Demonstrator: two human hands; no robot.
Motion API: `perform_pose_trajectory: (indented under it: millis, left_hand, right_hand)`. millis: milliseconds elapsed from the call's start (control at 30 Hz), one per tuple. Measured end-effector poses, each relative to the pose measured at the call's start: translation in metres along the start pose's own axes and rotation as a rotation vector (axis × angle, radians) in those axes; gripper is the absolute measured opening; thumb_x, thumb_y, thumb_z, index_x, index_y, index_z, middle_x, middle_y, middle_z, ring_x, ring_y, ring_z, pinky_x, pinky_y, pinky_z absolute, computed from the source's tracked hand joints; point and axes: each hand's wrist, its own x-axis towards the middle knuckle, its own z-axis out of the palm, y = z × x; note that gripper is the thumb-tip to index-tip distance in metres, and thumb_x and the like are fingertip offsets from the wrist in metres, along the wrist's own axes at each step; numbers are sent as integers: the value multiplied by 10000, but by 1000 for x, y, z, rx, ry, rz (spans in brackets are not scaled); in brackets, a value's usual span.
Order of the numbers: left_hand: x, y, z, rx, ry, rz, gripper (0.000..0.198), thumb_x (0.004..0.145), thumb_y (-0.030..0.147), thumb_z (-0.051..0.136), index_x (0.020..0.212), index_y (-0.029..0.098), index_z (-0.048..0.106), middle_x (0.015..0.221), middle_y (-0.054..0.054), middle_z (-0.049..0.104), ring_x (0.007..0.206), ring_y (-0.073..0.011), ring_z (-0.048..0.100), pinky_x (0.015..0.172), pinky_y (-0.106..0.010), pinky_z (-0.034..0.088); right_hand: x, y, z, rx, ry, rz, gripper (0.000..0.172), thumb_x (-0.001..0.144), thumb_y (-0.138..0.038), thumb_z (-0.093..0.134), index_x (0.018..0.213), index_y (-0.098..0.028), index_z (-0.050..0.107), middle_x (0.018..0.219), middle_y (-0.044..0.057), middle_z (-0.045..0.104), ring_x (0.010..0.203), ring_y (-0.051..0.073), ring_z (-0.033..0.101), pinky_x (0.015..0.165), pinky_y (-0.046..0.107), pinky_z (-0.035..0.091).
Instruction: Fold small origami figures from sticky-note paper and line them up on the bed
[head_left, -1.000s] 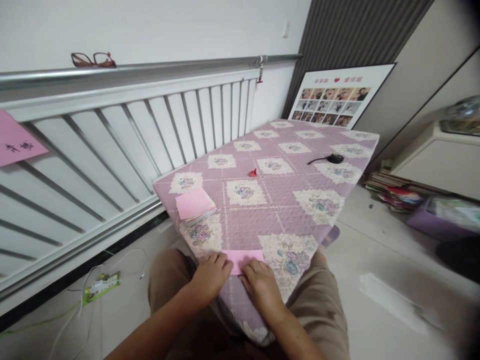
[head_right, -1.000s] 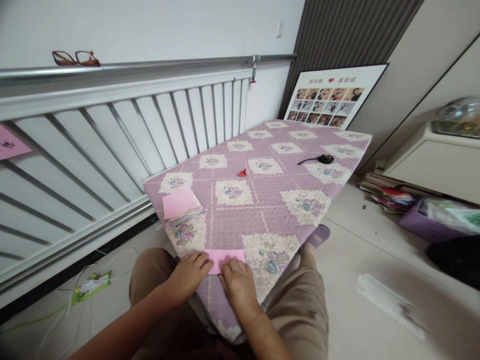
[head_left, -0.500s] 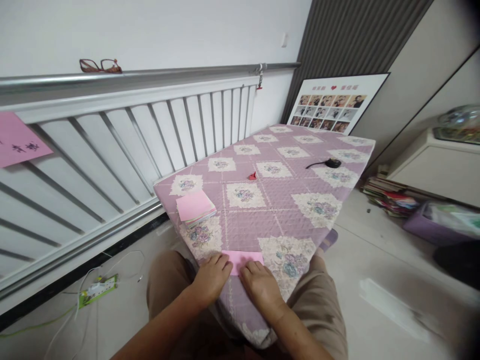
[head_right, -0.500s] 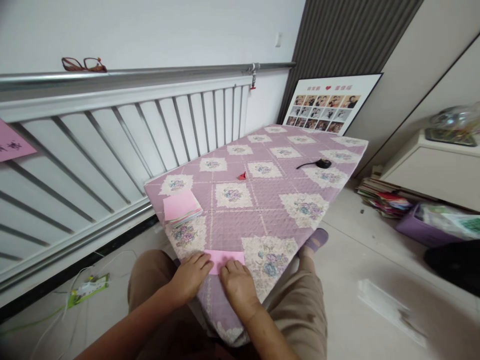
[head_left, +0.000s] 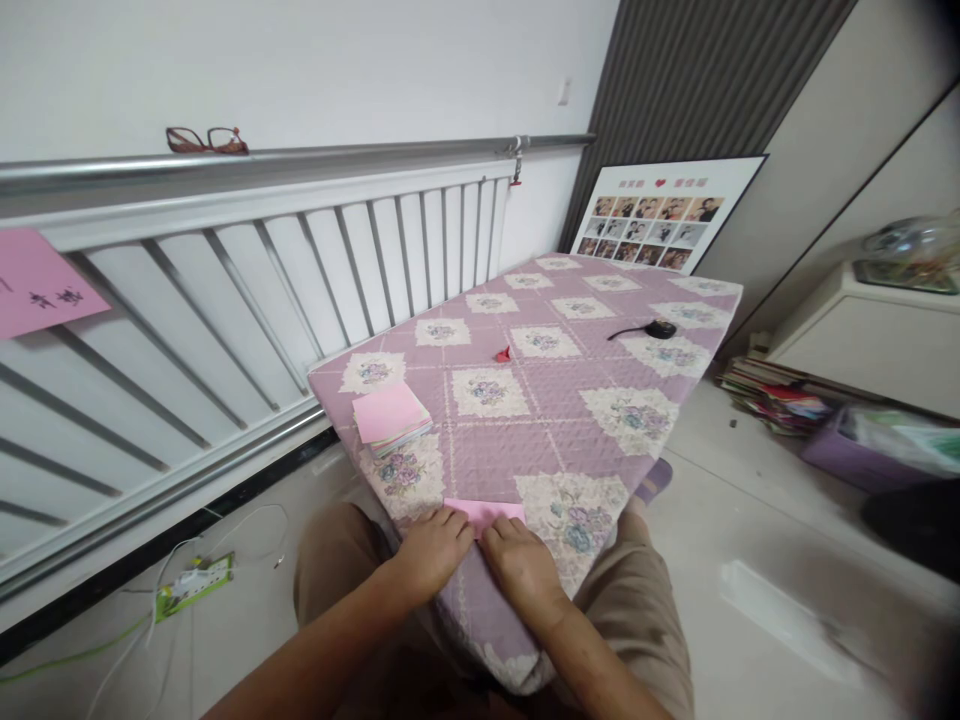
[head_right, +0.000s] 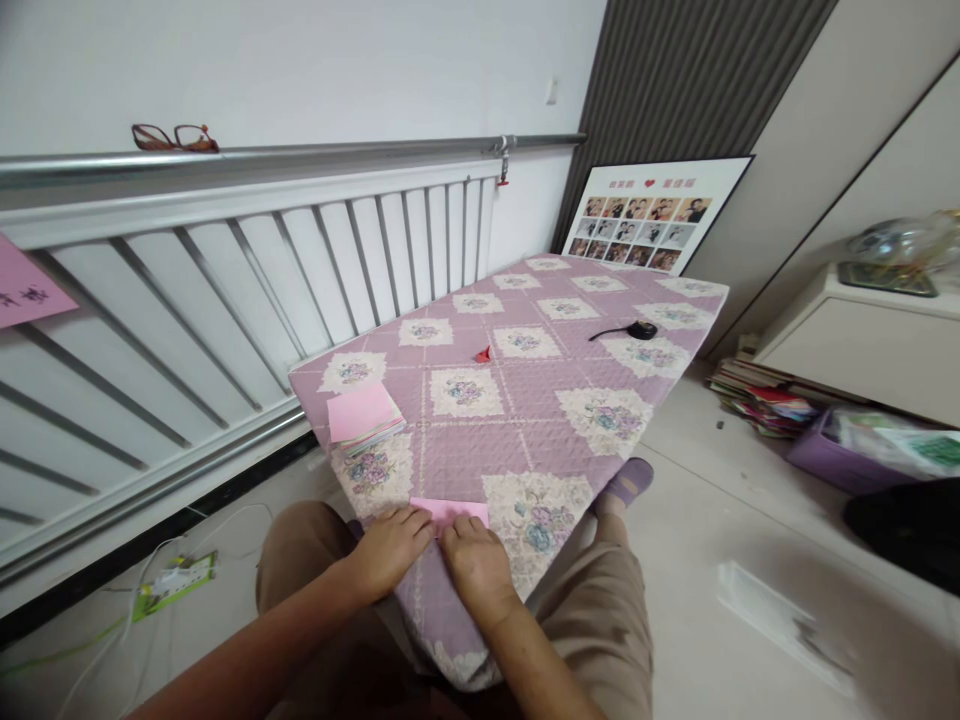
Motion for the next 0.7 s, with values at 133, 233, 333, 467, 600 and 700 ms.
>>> perform_pose_trajectory:
  millis: [133,233,333,467,600,700]
  left_hand:
    - [1,-6,-15,-107,52,-79,185,925,190,440,970,189,620,1010,-54,638,975,-215,558,878,-355,436]
    - [3,-12,-39,-322,156,-116,194,914,196,443,934,198,636,929,-35,650,915,-183,575,842,-312,442]
    - [10,-20,-61,-651,352,-227,226,844,162,506,1042,187,611,929,-28,655,874,-158,593,811,-282,456]
    - [17,-28,-65,-919,647,-445,369,829,162,496,1196,191,519,987,-40,627,832,-138,595,747,-265,481]
    - [5,-15,-38,-704,627,-345,311,817,80,404,1030,195,599,1006,-56,612,992,-177,553,910,-347,448]
    - [-11,10,-12,-506,396,-226,433,781,31,402,1130,214,582,1130,-68,571,1068,-205,502,956,-388,424]
  right_hand:
    - [-1,1,-6,77,35,37,65,860,-215,571,827,-201,625,861,60,635,812,205,569,704,299,429]
    - [-2,1,-19,299,54,132,172,903,-242,480,804,-200,615,807,49,623,781,195,570,705,297,426]
    - [1,1,-30,691,9,289,236,916,-310,426,785,-204,592,721,17,610,677,165,563,630,270,418]
    - [3,3,-25,1117,-58,532,290,855,-427,478,694,-197,552,609,-16,550,562,137,500,532,247,377]
    - [-5,5,-7,1391,-75,745,302,798,-481,536,753,-185,579,608,-23,568,519,123,481,503,239,367]
    - [-10,3,1,1526,-44,814,321,766,-503,578,799,-184,592,665,-4,626,564,141,540,541,255,423]
